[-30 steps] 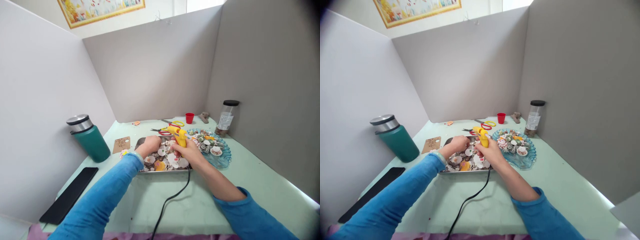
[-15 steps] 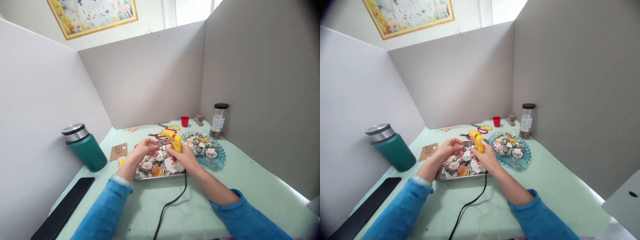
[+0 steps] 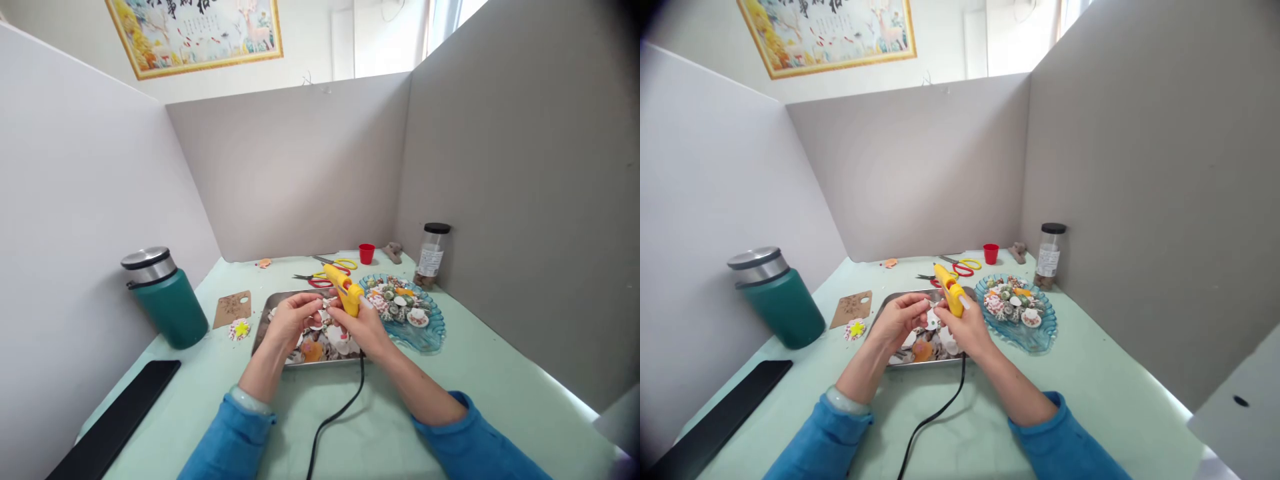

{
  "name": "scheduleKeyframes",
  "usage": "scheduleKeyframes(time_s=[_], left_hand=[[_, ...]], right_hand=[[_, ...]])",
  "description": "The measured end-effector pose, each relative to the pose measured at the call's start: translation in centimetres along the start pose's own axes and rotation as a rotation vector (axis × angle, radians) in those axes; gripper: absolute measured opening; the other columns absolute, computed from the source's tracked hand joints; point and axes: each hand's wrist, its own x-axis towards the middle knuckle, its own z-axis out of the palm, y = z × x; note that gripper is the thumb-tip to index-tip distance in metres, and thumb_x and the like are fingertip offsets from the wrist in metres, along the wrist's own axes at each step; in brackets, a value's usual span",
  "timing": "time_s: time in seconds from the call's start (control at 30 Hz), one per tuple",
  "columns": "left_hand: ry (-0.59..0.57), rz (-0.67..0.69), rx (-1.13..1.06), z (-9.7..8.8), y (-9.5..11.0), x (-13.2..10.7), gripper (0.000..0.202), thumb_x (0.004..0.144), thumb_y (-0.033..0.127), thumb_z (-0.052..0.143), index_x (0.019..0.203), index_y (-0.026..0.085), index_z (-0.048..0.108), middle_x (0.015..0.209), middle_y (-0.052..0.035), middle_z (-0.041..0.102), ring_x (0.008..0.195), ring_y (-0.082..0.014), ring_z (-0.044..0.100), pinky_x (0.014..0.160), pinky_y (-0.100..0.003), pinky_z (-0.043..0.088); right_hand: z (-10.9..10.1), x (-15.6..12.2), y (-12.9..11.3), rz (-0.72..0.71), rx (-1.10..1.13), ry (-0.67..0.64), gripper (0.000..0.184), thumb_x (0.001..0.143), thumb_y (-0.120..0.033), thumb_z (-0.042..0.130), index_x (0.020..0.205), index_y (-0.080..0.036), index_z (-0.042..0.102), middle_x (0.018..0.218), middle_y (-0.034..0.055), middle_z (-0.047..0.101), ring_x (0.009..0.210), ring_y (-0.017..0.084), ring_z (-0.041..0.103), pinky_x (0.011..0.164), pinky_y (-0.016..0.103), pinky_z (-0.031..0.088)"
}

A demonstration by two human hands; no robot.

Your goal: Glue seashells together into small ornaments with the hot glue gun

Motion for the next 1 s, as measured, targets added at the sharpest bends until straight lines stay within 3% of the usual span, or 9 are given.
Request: scheduleKeyframes(time_s=[0.2,0.33,0.6,0.7,0.8,0.9,1.0], left_hand=[[-0.061,-0.02,0.002,0.5,-0.4,-0.3,0.035,0.059,0.024,0.08,0.088,0.01,0.068,0.069,-0.0035,0.065,0.053,-0.0082,0.057,0.056,-0.023,0.05],[-0.051,-0.001,-0.018,0.9,-0.9,-0.3,0.028,0.059,0.025,0.08,0.079,0.011,0.066,0.062,-0.001,0.062,0.052,-0.0081,0.056,0.056,-0.022,0.049],[-0.096,0.001,-0.01,0.8,-0.4,-0.6,0.028,0.065,0.031,0.076,0.076,0.013,0.058,0.059,0.0005,0.059,0.048,-0.0081,0.054,0.051,-0.022,0.047],[-0.104,0.021,-0.033,0.8,-0.1,-0.8,0.029,0.065,0.031,0.075,0.077,0.013,0.056,0.062,0.0002,0.06,0.047,-0.008,0.054,0.051,-0.023,0.048],[-0.164,-0.018,-0.037,0.9,0.0,-1.0,0.032,0.066,0.029,0.075,0.086,0.012,0.057,0.057,0.0011,0.059,0.046,-0.0083,0.054,0.05,-0.022,0.048],[-0.229,-0.052,-0.066,1.1,0.0,-1.1,0.042,0.064,0.026,0.076,0.098,0.013,0.055,0.061,0.0011,0.06,0.045,-0.0079,0.054,0.047,-0.021,0.047],[-0.26,-0.065,-0.088,1.3,0.1,-1.2,0.042,0.064,0.024,0.077,0.096,0.013,0.054,0.061,0.002,0.059,0.044,-0.0073,0.053,0.044,-0.02,0.046]], right_hand=[[-0.2,0.0,-0.3,0.035,0.059,0.079,0.043,0.067,-0.038,0.069,0.103,-0.017,0.059,0.074,-0.0015,0.056,0.049,0.008,0.048,0.041,0.02,0.039],[-0.1,0.1,-0.2,0.013,0.099,0.096,0.044,0.066,-0.037,0.071,0.103,-0.017,0.058,0.071,-0.0025,0.055,0.048,0.007,0.046,0.042,0.02,0.039],[-0.5,-0.5,-0.5,0.029,0.079,0.001,0.042,0.069,-0.04,0.068,0.104,-0.017,0.059,0.064,-0.0037,0.054,0.048,0.009,0.045,0.042,0.021,0.039],[-0.9,-0.4,-0.6,0.013,0.099,0.026,0.04,0.071,-0.039,0.068,0.104,-0.018,0.059,0.063,-0.0042,0.054,0.046,0.008,0.043,0.043,0.022,0.037],[-1.0,-0.2,-0.7,-0.028,0.116,0.063,0.041,0.07,-0.035,0.069,0.105,-0.017,0.058,0.069,-0.0031,0.056,0.048,0.008,0.043,0.045,0.022,0.037],[-0.9,-0.2,-0.6,-0.038,0.127,0.012,0.039,0.071,-0.033,0.069,0.106,-0.018,0.058,0.08,-0.0003,0.06,0.054,0.009,0.048,0.05,0.022,0.04],[-0.9,-0.4,-0.6,-0.018,0.122,-0.032,0.037,0.071,-0.032,0.069,0.104,-0.019,0.059,0.083,0.0,0.062,0.057,0.01,0.052,0.052,0.023,0.041]])
